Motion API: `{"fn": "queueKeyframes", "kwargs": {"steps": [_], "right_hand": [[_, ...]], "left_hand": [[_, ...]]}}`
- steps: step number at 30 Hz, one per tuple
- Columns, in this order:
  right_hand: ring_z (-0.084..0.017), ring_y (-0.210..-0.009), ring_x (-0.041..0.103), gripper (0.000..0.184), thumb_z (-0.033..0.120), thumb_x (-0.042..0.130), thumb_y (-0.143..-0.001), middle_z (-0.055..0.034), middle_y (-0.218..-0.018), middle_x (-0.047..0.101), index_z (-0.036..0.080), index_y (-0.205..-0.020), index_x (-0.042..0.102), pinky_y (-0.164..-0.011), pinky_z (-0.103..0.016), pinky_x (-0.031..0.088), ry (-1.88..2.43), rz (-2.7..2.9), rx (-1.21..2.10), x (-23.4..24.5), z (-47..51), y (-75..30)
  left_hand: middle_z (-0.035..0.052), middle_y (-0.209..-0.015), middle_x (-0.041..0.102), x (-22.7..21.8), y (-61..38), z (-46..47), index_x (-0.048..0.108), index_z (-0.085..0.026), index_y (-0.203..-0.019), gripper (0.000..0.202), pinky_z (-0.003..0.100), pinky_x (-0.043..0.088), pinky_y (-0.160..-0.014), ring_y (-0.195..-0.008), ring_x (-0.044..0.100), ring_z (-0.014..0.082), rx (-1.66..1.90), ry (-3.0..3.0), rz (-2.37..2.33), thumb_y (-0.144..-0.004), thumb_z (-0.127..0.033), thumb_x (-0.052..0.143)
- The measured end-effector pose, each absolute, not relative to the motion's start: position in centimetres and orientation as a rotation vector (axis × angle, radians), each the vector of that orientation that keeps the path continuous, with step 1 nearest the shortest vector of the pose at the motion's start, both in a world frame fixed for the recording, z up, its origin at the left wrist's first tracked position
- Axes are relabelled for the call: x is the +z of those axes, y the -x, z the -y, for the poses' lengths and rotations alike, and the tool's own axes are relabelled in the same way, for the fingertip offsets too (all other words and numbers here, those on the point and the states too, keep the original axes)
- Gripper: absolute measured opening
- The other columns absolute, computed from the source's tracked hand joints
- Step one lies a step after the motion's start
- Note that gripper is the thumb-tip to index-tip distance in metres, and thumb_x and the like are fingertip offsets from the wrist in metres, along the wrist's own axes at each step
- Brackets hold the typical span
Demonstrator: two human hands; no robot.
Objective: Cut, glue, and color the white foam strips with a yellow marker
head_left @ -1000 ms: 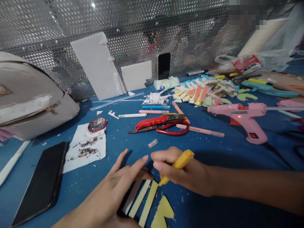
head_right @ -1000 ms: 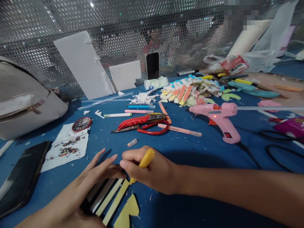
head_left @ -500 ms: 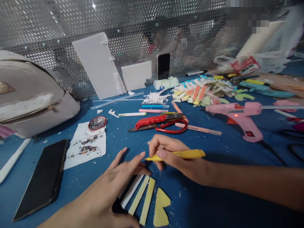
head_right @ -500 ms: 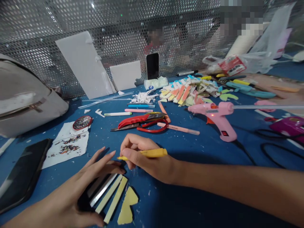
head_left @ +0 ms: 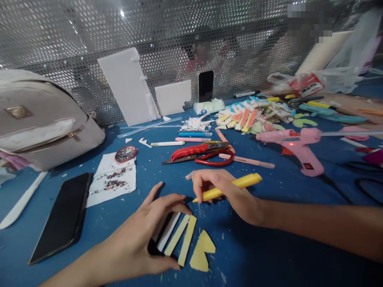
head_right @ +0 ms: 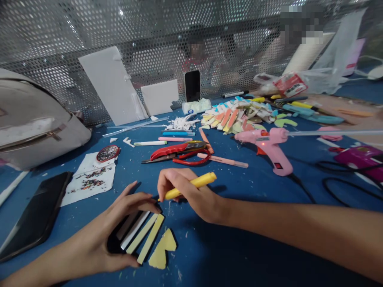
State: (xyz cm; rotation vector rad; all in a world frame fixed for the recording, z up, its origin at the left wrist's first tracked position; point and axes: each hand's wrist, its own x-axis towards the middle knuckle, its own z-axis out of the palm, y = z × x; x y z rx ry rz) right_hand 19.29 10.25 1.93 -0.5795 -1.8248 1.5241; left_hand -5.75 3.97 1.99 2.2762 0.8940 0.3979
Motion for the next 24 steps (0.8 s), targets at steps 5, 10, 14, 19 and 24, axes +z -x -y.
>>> {"fn": "queueKeyframes", "kwargs": {"steps": [5,10,14,19,24], "right_hand": [[-0.011,-0.052,0.049,0.033,0.038,0.045,-0.099,0.0038,-0.062,0.049,0.018,-0.073,0.048,-0.048,-0.022,0.038,0.644,1.935,1.661,2.7,-8.8,-18.6],[-0.008,-0.052,0.032,0.035,0.033,0.052,-0.092,0.0075,-0.056,0.035,0.020,-0.063,0.037,-0.047,-0.021,0.025,0.733,2.099,1.544,2.9,-8.3,-17.7],[-0.008,-0.054,0.035,0.034,0.038,0.056,-0.091,0.0068,-0.059,0.040,0.019,-0.067,0.041,-0.048,-0.020,0.027,0.719,2.094,1.596,2.4,-8.5,-17.6],[-0.008,-0.054,0.032,0.038,0.040,0.053,-0.092,0.0069,-0.059,0.036,0.020,-0.064,0.038,-0.047,-0.019,0.027,0.716,2.064,1.680,2.3,-8.6,-17.6],[-0.008,-0.054,0.034,0.036,0.038,0.056,-0.091,0.0067,-0.059,0.039,0.019,-0.064,0.041,-0.048,-0.020,0.028,0.687,2.087,1.668,2.4,-8.6,-17.6]], "left_hand": [[0.0046,-0.142,0.053,2.3,5.4,-3.8,0.021,-0.035,-0.144,0.085,0.061,-0.002,-0.125,-0.139,0.049,0.0290,0.394,-2.298,-0.903,-0.083,-0.045,0.079],[0.0064,-0.141,0.053,2.1,5.3,-3.6,0.018,-0.034,-0.144,0.089,0.065,0.000,-0.124,-0.139,0.049,0.0320,0.440,-2.284,-0.921,-0.081,-0.039,0.081],[0.0059,-0.140,0.054,2.1,5.1,-3.5,0.015,-0.036,-0.145,0.091,0.065,0.001,-0.124,-0.141,0.047,0.0326,0.466,-2.262,-0.919,-0.082,-0.040,0.080],[0.0083,-0.142,0.054,2.4,5.2,-3.4,0.013,-0.035,-0.144,0.092,0.064,0.005,-0.124,-0.138,0.051,0.0330,0.465,-2.289,-0.921,-0.081,-0.038,0.080],[0.0127,-0.143,0.055,2.3,5.2,-3.3,0.012,-0.032,-0.144,0.093,0.064,0.005,-0.124,-0.137,0.052,0.0337,0.432,-2.305,-0.932,-0.081,-0.040,0.080]]}}
